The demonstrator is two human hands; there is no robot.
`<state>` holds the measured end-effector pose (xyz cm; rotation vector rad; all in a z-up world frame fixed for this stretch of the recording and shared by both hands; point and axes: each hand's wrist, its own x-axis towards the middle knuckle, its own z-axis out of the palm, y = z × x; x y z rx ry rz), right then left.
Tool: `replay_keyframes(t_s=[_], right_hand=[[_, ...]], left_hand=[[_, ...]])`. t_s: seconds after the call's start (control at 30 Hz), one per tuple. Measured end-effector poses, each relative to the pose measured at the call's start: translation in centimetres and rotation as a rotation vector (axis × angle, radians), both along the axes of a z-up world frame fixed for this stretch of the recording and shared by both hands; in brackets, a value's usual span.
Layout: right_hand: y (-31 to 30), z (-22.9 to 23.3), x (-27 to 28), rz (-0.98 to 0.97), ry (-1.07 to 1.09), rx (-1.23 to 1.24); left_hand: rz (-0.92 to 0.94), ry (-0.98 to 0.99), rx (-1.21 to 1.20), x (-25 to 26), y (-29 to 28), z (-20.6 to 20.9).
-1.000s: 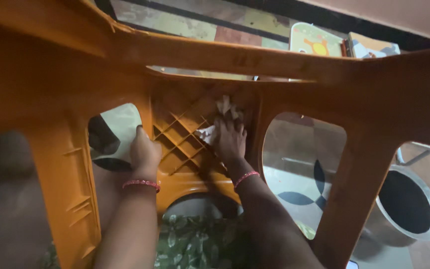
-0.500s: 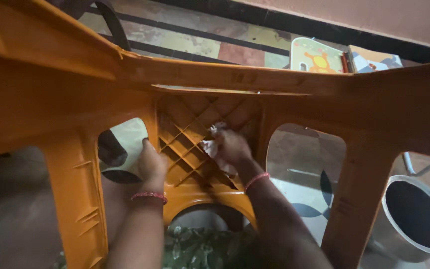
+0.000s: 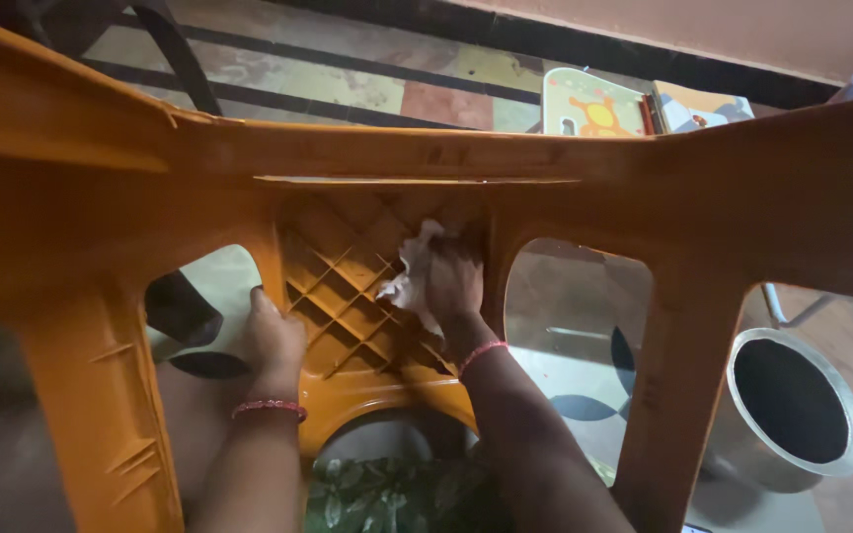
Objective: The person wipes the underside and legs of an orange plastic stool using a white cloth. They rotate the stool to access different areas and continue wiping until the stool is upright.
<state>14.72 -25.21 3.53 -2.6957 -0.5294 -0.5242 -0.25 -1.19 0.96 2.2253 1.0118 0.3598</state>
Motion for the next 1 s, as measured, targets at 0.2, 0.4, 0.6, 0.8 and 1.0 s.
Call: replay_keyframes(t_s=[0.2, 0.4, 0.6, 0.8, 1.0], right_hand=[[-0.2, 1.0, 1.2, -0.045, 0.297, 0.376], [4.0, 3.2, 0.3, -0.017, 0.528, 0.102], [6.8, 2.9, -1.3, -0.001, 0.276, -0.008], [5.5, 1.5, 0.2, -0.042, 0.415, -0.1], [4.8, 1.1, -0.1, -0.124, 0.462, 0.459]], left_hand=[[0.035, -0.029, 0.072, -0.7, -0.8, 1.1], [0.03, -0.022, 0.01, -0.9, -0.9, 1.5], [0.002, 0.069, 0.033, -0.6, -0.4, 0.6], [-0.046, -0.047, 0.097, -0.9, -0.3, 0.2], [0.019, 0.063, 0.036, -0.4, -0.8, 1.5]])
